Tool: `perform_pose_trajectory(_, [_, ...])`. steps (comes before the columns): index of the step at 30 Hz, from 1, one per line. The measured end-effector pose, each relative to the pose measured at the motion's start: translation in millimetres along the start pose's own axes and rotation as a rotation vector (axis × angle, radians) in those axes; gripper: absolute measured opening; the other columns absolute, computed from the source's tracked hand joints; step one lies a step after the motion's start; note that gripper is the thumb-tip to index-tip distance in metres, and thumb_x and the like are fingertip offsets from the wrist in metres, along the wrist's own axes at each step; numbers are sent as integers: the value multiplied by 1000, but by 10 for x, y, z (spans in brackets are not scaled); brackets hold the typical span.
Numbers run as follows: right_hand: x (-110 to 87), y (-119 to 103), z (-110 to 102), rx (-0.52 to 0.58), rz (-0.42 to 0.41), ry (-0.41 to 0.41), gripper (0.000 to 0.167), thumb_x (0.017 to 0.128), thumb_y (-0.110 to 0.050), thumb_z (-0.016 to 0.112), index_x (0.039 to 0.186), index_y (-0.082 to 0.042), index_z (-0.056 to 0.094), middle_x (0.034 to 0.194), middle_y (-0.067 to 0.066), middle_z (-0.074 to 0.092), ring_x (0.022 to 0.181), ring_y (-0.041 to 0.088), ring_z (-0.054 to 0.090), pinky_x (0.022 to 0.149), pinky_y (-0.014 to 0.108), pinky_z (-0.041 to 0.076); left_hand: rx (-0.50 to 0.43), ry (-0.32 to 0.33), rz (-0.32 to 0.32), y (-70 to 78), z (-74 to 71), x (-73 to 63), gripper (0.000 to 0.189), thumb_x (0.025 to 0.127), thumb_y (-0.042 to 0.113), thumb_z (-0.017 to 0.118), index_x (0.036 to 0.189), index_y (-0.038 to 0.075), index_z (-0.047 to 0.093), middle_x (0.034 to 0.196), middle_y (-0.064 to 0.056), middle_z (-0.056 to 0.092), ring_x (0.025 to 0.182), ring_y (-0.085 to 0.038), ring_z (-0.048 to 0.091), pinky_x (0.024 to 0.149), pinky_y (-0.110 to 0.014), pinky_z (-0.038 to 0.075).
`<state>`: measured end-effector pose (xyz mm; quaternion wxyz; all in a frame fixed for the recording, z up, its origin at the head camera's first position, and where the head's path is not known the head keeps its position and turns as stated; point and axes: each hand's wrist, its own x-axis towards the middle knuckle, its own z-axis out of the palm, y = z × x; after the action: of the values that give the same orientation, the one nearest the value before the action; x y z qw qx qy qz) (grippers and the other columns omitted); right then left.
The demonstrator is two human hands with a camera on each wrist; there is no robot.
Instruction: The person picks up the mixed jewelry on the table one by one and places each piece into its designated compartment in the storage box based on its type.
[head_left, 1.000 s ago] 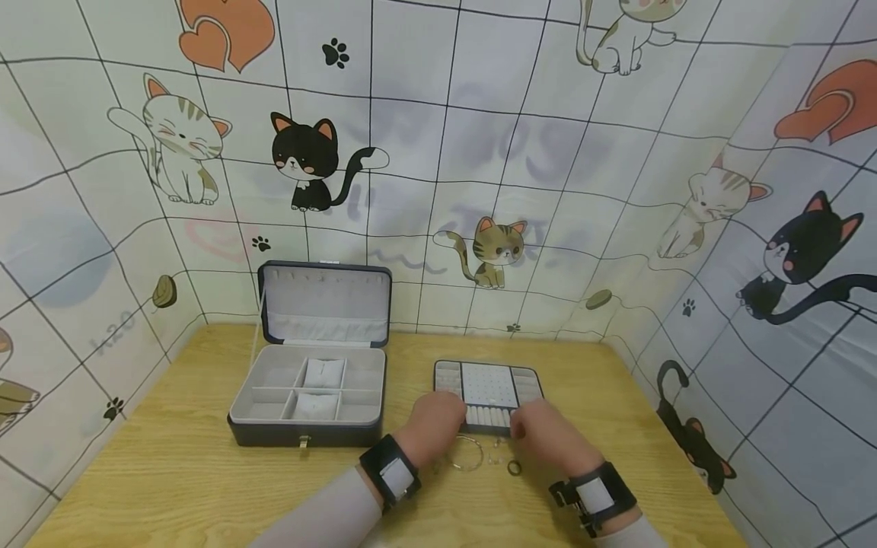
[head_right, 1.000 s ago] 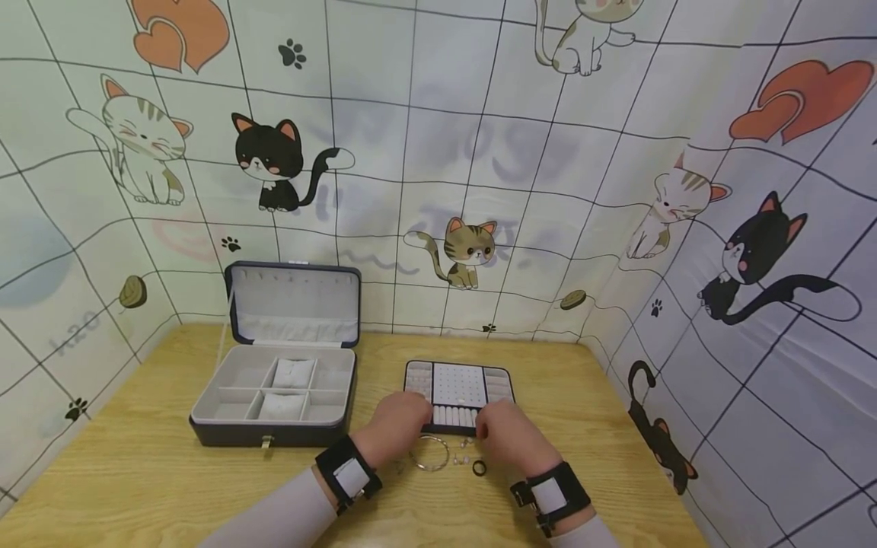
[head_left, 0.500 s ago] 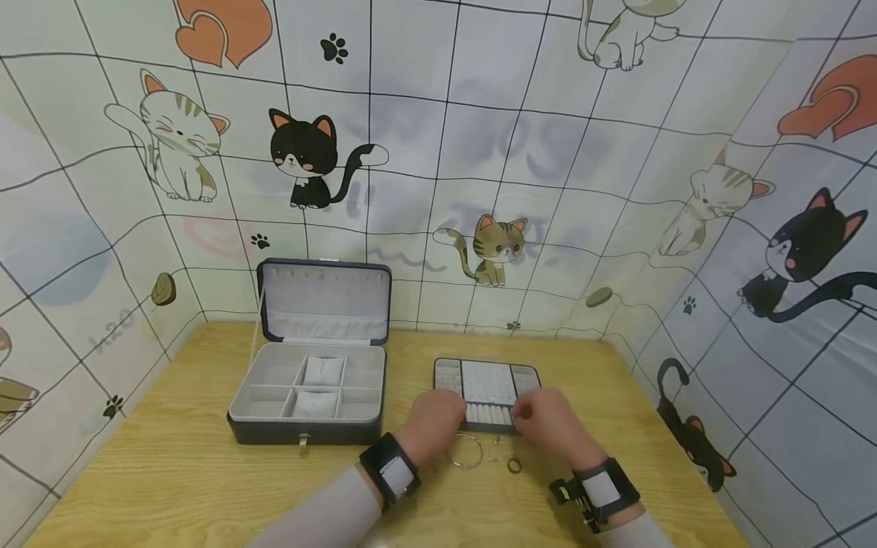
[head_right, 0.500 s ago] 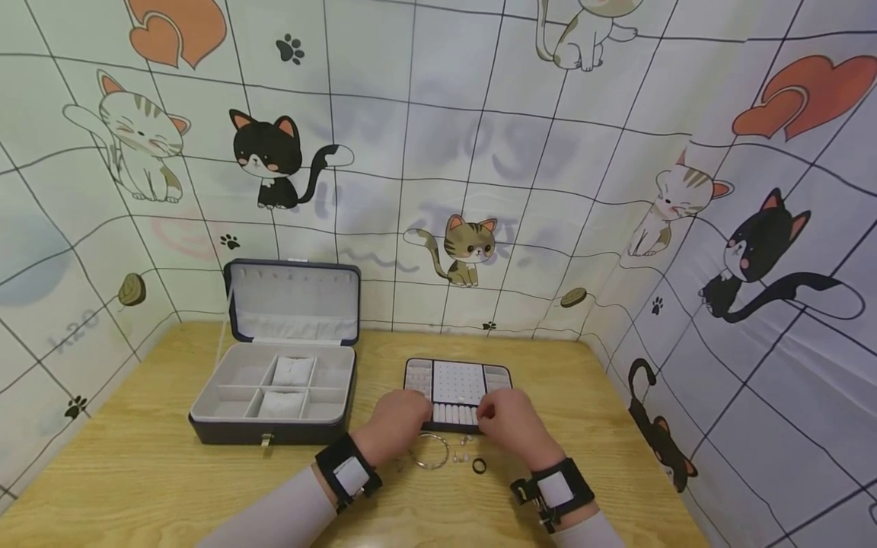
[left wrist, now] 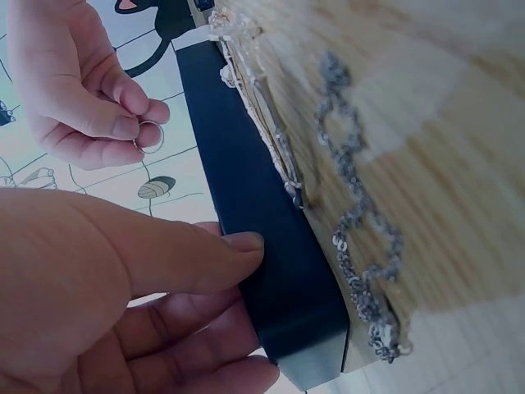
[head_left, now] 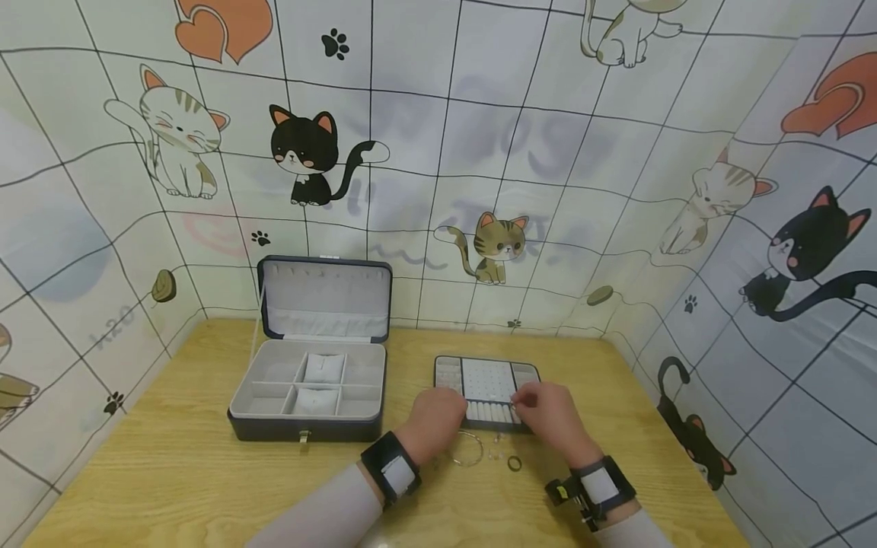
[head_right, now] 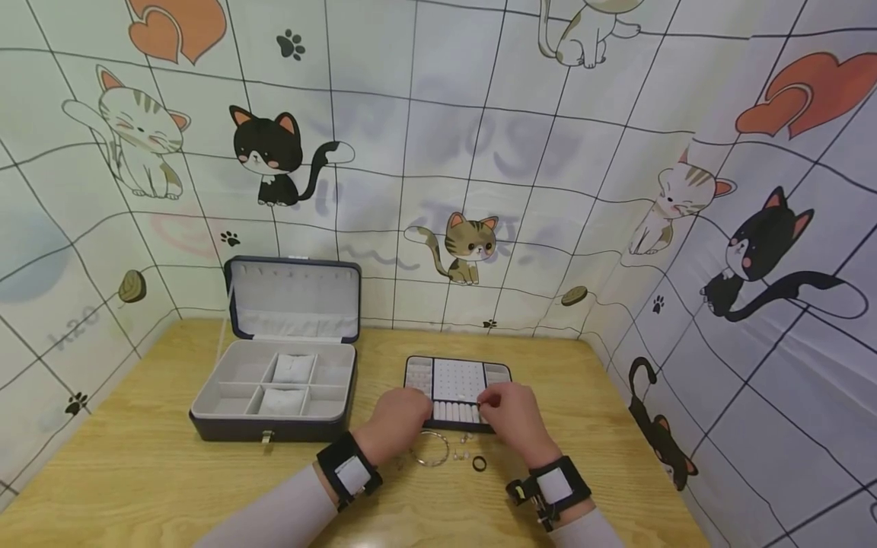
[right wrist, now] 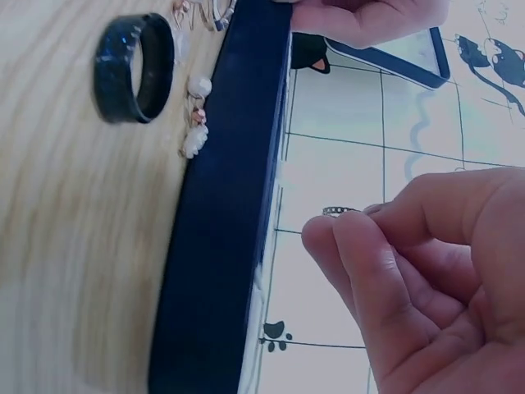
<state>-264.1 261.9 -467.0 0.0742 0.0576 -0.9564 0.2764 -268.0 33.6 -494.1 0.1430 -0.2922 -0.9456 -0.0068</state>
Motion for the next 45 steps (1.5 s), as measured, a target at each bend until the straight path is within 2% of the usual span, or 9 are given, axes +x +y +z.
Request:
perform_pose_trajectory(10, [42, 96, 133, 45, 34, -13, 10, 86, -6, 81, 90, -15, 82, 94, 1, 79, 86, 16, 63, 76, 34, 53, 11, 2, 1, -4, -9, -6, 10, 92, 14, 75, 84, 19, 73, 75, 4, 68, 66, -12, 58, 54, -28, 49])
perform_pose_trajectory(18, [26, 105, 173, 78, 44, -27, 10, 86, -5, 80, 88, -14, 80, 91, 1, 77, 84, 15, 65, 73, 33, 55, 5, -23, -3, -9, 12, 19, 10, 91, 14, 76, 83, 19, 73, 75, 3, 68, 66, -12, 58, 54, -29, 50])
perform_pose_trajectory(28, [42, 114, 220, 85, 86, -15, 10, 86, -6, 81, 87, -16, 80, 92, 2, 76, 85, 17, 63, 73, 31, 53, 25, -7, 9, -24, 38, 28, 9, 92, 15, 75, 85, 19, 73, 75, 3, 68, 66, -13, 60, 55, -28, 51])
perform_pose_trajectory(40, [47, 116, 236, 79, 66, -3, 8, 87, -7, 81, 88, -15, 80, 91, 2, 76, 82, 17, 62, 70, 31, 51, 33, 8, 18, -22, 35, 23, 9, 92, 15, 76, 84, 20, 73, 75, 4, 68, 66, -12, 59, 55, -28, 50])
perform_pose_trajectory(45, [39, 109, 242, 92, 67, 7, 5, 87, -8, 81, 89, -12, 80, 90, 3, 76, 80, 17, 61, 68, 29, 51, 27, -5, 12, -20, 26, 23, 7, 92, 15, 76, 86, 19, 74, 75, 3, 68, 65, -12, 57, 55, -28, 50])
